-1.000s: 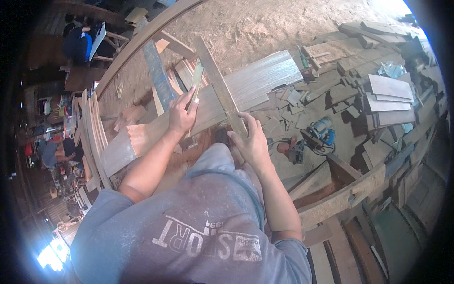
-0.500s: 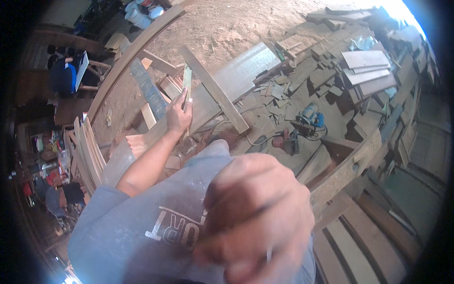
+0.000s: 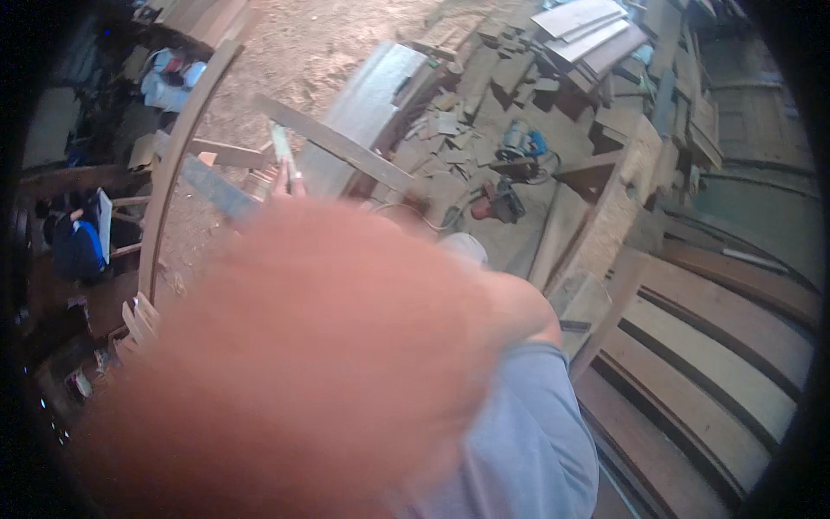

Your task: The person measures a wooden plank with a tape measure, marks it with a pencil and square, and cuts it using a circular saw. The person repeats this process for additional planks, stacking the cut pieces on the workbench.

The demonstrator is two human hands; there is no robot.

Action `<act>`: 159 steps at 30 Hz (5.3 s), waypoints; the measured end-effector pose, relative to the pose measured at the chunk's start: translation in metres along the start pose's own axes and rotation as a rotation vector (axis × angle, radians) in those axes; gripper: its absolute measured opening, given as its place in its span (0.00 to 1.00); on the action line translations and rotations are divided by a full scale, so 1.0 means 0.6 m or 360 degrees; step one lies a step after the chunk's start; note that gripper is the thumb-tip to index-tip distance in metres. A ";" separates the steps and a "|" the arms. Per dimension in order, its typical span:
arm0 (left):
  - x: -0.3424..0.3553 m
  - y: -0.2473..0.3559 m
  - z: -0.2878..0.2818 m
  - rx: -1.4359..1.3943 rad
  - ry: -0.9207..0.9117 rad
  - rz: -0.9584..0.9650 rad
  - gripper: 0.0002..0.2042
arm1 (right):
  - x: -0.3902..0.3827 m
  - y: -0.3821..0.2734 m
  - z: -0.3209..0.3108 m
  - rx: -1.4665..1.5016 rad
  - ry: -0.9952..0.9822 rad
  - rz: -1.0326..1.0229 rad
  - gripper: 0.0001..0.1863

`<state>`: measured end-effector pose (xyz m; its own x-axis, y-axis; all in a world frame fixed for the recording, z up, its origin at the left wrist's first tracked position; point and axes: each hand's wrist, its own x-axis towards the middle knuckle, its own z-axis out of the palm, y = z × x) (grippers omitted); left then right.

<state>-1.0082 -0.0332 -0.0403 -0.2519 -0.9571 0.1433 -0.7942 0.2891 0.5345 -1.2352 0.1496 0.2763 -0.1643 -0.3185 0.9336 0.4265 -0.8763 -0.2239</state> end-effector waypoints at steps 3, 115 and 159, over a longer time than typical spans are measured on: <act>-0.020 -0.019 0.007 0.0183 0.0032 0.0082 0.26 | -0.023 -0.005 0.008 0.0132 0.0123 0.0129 0.04; 0.022 -0.013 0.024 -0.0161 0.0045 0.0104 0.32 | -0.675 -0.393 0.135 -0.3445 0.1974 0.2398 0.19; -0.196 0.610 0.077 -0.0653 -0.2354 0.1641 0.35 | -0.604 -0.397 0.220 -0.2651 0.3837 0.1317 0.37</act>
<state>-1.2948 0.1859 0.1001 -0.8903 0.4358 -0.1324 0.0806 0.4369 0.8959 -1.1602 0.5216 0.0282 -0.6239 0.7263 -0.2886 0.5903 0.1959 -0.7831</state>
